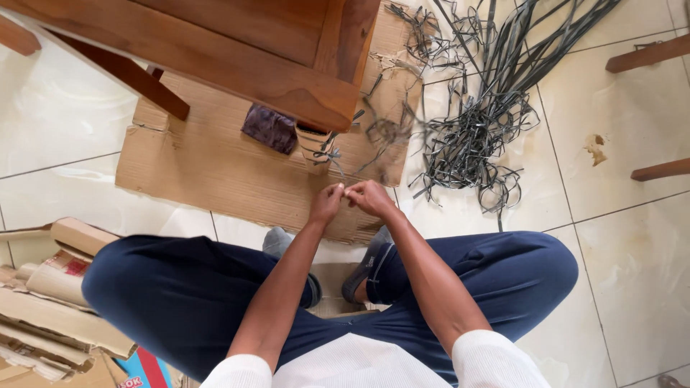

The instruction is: Sand a wooden chair and wrap its legs with protective cardboard for transport.

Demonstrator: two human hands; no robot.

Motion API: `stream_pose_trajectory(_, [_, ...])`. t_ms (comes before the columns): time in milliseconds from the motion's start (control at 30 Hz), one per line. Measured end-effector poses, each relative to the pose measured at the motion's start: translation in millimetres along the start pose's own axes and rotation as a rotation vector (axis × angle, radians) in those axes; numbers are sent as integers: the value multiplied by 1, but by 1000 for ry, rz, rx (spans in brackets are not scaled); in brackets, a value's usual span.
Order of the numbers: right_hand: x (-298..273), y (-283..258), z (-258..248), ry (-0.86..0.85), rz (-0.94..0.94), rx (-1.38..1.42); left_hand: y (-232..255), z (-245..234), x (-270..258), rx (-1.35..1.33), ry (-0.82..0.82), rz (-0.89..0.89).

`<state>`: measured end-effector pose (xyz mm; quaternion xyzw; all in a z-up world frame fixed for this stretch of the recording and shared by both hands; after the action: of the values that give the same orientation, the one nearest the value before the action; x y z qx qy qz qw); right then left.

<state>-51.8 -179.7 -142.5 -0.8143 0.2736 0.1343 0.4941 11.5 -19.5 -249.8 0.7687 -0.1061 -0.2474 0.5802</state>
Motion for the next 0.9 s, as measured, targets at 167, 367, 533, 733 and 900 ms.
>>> stream_pose_trajectory(167, [-25,-11,10,-479,23,107,-5,7,9,-447,-62,-230])
stream_pose_trajectory(367, [-33,-15,-6,-396,296,338,64,-11,-18,-96,-19,-10])
stream_pose_trajectory(533, [-27,-15,-10,-293,410,1046,126,-15,-43,468,-183,184])
stream_pose_trajectory(733, [35,75,-20,60,316,1428,145,-14,-57,481,-483,51])
stream_pose_trajectory(900, [40,95,-55,295,359,1472,146,-10,-59,466,-580,56])
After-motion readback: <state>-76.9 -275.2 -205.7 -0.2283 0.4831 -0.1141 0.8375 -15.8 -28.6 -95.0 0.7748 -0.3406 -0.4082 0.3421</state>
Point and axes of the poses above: each hand's wrist, its own x-axis towards the middle knuckle, its own z-axis out of the palm, y = z × x, the point moved 3 cm from there along x, towards the middle knuckle, and after that the axes turned 8 degrees about z, right-handed, at the moved point
